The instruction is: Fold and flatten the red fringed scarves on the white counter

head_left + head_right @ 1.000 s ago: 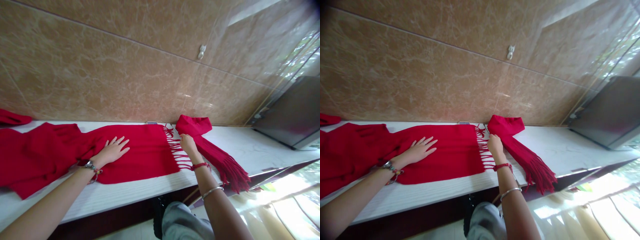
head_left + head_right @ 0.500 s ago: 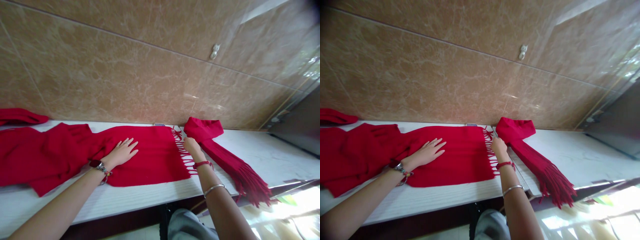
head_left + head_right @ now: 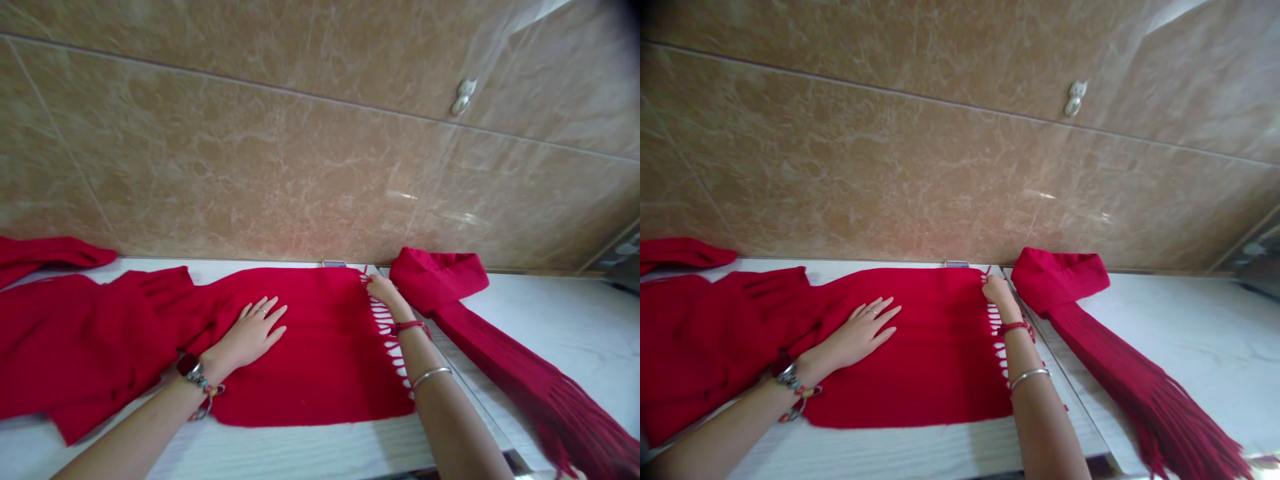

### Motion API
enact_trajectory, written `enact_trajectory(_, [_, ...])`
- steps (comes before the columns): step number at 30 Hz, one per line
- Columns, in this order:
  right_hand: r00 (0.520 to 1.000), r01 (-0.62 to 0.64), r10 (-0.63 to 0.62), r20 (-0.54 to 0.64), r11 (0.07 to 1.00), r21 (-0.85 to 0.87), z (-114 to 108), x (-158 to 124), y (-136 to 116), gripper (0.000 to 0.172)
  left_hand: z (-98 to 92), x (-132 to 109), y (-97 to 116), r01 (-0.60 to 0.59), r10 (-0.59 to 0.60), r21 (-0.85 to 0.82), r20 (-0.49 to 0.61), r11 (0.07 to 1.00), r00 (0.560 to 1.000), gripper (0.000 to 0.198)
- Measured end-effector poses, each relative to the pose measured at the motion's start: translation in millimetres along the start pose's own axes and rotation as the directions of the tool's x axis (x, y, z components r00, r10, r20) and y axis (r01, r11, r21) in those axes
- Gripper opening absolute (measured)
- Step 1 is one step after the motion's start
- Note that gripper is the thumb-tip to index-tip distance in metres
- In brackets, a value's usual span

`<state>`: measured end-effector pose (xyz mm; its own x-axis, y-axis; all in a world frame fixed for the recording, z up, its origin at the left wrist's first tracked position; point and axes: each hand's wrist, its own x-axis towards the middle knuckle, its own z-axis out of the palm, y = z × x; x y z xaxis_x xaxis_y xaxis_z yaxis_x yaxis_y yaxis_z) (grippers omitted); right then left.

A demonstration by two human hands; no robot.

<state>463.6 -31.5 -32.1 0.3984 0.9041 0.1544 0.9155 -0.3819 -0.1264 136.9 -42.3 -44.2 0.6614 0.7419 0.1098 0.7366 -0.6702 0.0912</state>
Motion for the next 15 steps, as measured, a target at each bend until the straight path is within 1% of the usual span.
enact_trajectory(2, [0.999, -0.032, 0.032, 0.035, 0.999, -0.015, 3.7, 5.4, 2.4, 0.029, 1.7, -0.5, -1.1, 0.001, -0.001, -0.001, -0.016, 1.000, 1.000, 0.047])
enact_trajectory(4, [0.997, -0.057, 0.058, 0.047, 0.998, -0.024, 5.6, 5.1, 4.8, 0.030, 3.1, -1.0, -2.2, 0.002, -0.002, 0.003, -0.014, 1.000, 1.000, 0.047])
enact_trajectory(8, [0.994, -0.107, 0.108, 0.022, 0.993, -0.046, 2.2, -6.8, 6.8, 0.032, 5.6, -1.8, -4.6, -0.005, 0.005, 0.017, -0.023, 1.000, 1.000, 0.047])
enact_trajectory(10, [0.992, -0.122, 0.121, -0.016, 0.991, -0.046, -2.9, -11.9, 4.2, 0.033, 6.6, -1.6, -5.5, -0.008, 0.009, 0.014, -0.040, 1.000, 0.999, 0.046])
enact_trajectory(12, [0.992, -0.095, 0.092, -0.089, 0.995, -0.024, -7.4, -13.4, -1.2, 0.036, 7.1, -1.3, -5.8, -0.010, 0.010, 0.008, -0.046, 1.000, 0.999, 0.046])
enact_trajectory(14, [0.989, -0.013, 0.014, -0.147, 1.000, 0.008, -8.1, -11.2, -7.5, 0.037, 7.2, -1.1, -5.9, -0.012, 0.012, 0.002, -0.052, 1.000, 0.999, 0.046])
enact_trajectory(15, [0.988, 0.026, -0.022, -0.151, 0.999, 0.022, -6.3, -9.3, -10.2, 0.039, 7.2, -1.0, -5.9, -0.015, 0.015, -0.001, -0.060, 1.000, 0.998, 0.046])
